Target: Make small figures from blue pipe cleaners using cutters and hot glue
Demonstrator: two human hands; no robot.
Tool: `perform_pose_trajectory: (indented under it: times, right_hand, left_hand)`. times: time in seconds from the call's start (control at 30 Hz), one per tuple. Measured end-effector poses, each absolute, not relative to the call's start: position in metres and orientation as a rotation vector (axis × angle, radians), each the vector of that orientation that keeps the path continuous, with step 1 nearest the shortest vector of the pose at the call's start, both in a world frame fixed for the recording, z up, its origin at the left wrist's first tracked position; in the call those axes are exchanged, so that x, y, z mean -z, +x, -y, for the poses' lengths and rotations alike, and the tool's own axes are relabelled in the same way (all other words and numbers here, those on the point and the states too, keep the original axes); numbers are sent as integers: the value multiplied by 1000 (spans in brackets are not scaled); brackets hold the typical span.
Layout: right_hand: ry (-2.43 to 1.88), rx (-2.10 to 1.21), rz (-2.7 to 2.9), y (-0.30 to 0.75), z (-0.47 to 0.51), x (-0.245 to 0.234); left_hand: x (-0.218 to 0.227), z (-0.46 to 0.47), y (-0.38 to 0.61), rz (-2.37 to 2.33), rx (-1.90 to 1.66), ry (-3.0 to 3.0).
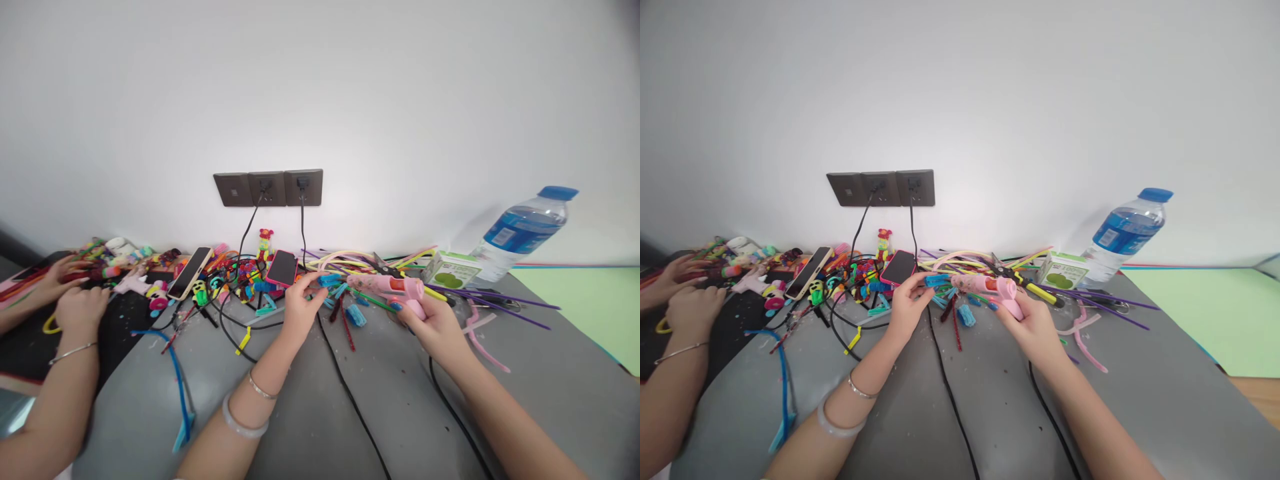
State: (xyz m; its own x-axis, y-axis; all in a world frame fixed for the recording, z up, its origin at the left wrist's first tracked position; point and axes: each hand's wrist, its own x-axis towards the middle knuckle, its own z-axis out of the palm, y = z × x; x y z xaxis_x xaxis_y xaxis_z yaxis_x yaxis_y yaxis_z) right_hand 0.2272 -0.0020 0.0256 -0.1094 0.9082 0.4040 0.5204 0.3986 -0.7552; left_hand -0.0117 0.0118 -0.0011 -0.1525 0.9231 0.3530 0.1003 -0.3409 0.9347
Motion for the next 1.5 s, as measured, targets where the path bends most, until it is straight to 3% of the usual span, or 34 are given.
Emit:
perform_pose_trajectory:
  times: [0.43,0.9,1.23,1.37,1.5]
  right_hand:
    - [-1226,-553,1744,230,-1,-21]
    - [-1199,-825,1594,230,1,-23]
    - [-815,-1227,1180,224,-5,-34]
    - [-725,-1122,975,233,-3,-46]
    - [-803,-789,794,264,17,-50]
  left_hand:
    - [0,-14,-13,-1099,-1622,1319]
    - [4,-15,-10,-1073,-1555,1300]
    - [2,-18,-12,-974,-1572,1085]
    - [3,-18,-11,-947,-1593,1020]
    - [1,-18,-11,-972,-1607,1015]
